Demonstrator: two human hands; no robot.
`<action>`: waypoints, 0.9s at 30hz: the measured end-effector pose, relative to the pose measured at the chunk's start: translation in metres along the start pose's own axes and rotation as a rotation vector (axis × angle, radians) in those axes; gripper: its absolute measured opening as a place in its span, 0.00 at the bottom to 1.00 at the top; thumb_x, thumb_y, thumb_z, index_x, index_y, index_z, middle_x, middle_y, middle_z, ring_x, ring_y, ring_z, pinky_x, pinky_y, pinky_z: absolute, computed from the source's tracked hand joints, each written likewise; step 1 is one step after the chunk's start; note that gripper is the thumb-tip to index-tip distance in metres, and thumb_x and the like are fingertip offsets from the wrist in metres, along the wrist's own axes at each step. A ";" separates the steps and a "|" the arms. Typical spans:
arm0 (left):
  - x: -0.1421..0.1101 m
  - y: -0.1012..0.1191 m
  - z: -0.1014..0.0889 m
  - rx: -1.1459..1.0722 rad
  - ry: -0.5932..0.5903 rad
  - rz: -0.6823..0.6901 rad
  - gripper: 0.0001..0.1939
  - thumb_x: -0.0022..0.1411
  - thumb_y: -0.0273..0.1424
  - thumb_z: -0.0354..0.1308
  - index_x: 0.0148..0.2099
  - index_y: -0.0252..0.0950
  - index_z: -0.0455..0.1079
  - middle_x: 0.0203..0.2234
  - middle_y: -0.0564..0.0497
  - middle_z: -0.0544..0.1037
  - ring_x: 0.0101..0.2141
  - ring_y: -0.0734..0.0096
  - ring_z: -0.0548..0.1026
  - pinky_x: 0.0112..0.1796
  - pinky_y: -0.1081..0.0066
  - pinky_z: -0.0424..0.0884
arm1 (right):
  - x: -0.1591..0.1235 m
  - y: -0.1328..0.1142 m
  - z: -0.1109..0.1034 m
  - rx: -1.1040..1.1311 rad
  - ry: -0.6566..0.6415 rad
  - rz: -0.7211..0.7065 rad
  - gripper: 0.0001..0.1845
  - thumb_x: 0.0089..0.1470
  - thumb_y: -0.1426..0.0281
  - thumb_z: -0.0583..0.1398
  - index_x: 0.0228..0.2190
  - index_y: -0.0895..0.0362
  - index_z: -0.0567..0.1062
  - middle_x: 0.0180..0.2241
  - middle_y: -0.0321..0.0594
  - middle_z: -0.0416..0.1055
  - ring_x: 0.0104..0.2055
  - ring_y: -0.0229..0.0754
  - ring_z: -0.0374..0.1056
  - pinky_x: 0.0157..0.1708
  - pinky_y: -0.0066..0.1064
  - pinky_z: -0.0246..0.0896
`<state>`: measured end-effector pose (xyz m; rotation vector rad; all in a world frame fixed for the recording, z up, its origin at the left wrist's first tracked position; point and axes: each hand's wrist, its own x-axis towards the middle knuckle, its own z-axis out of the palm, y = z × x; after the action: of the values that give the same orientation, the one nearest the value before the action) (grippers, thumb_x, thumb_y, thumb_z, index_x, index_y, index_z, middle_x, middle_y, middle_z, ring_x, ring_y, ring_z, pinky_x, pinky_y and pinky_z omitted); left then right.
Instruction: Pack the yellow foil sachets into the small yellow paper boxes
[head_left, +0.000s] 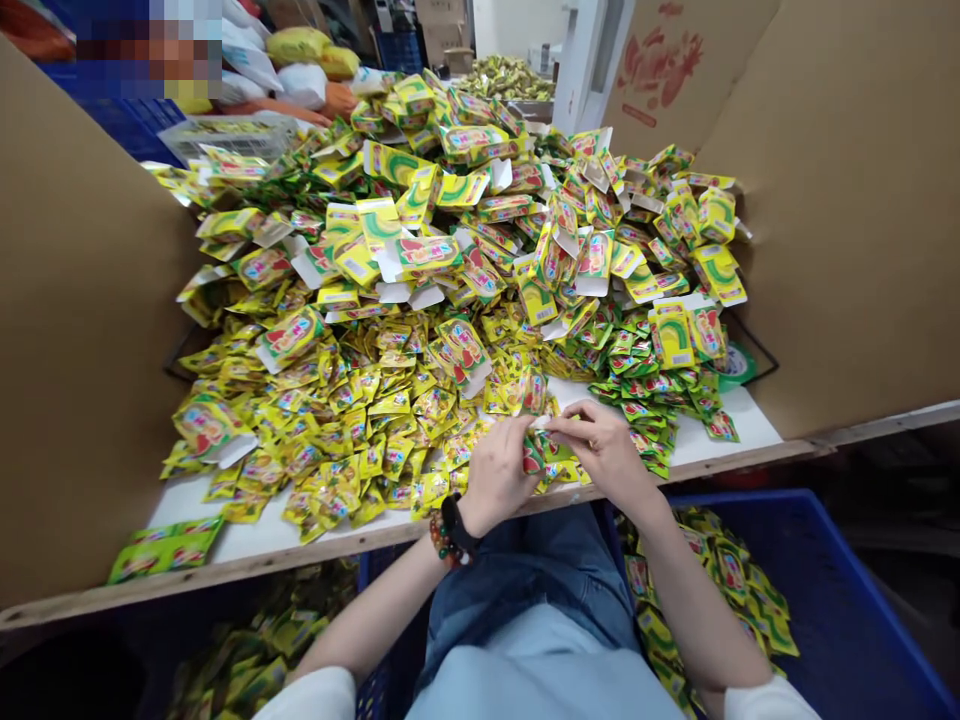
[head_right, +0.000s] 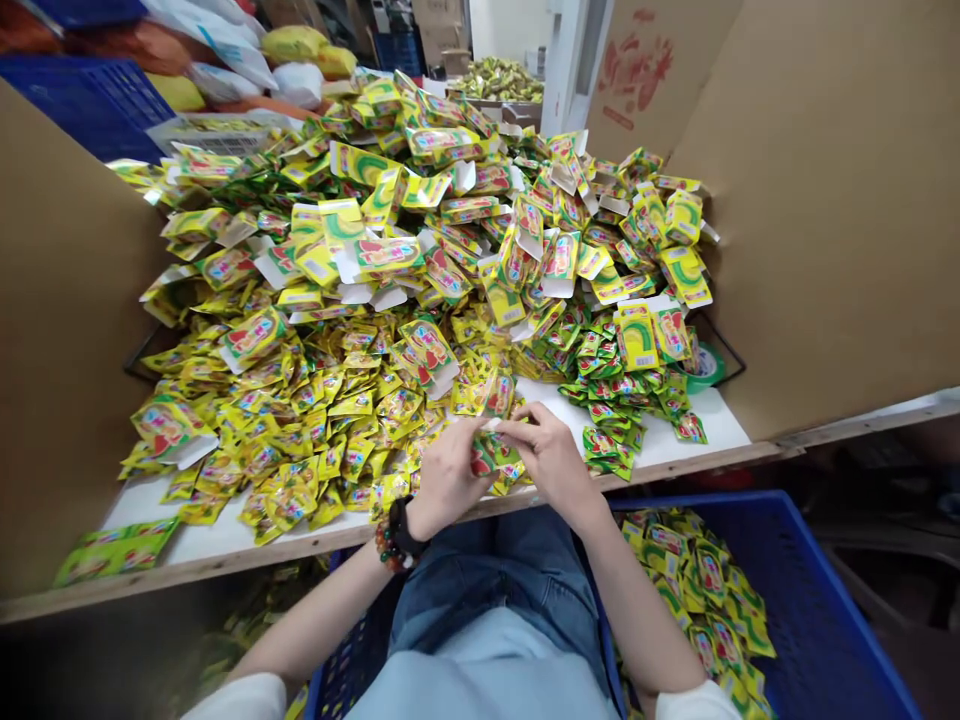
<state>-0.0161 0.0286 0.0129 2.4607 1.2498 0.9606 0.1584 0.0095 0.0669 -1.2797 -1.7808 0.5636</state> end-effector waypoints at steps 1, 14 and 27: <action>-0.004 0.004 0.006 -0.034 -0.005 -0.024 0.30 0.49 0.26 0.60 0.56 0.38 0.61 0.42 0.41 0.74 0.43 0.50 0.74 0.41 0.54 0.74 | -0.002 -0.001 0.000 -0.065 -0.039 -0.008 0.13 0.57 0.73 0.59 0.38 0.49 0.82 0.34 0.38 0.72 0.35 0.40 0.70 0.35 0.29 0.66; -0.046 0.022 0.041 -0.222 0.256 -0.287 0.28 0.59 0.32 0.55 0.61 0.42 0.57 0.49 0.37 0.73 0.50 0.49 0.74 0.49 0.48 0.72 | -0.032 -0.019 0.045 -0.414 0.070 -0.092 0.18 0.63 0.74 0.52 0.52 0.55 0.74 0.39 0.43 0.77 0.41 0.48 0.66 0.44 0.40 0.58; -0.059 0.013 0.048 -0.212 0.275 -0.268 0.28 0.61 0.35 0.55 0.63 0.40 0.58 0.50 0.38 0.75 0.50 0.53 0.76 0.47 0.55 0.75 | -0.040 -0.018 0.047 -0.252 -0.024 0.016 0.17 0.63 0.73 0.54 0.49 0.51 0.75 0.42 0.39 0.80 0.54 0.49 0.68 0.61 0.51 0.35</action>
<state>-0.0020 -0.0213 -0.0448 1.9896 1.4317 1.3094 0.1141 -0.0291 0.0404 -1.4633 -1.9083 0.3718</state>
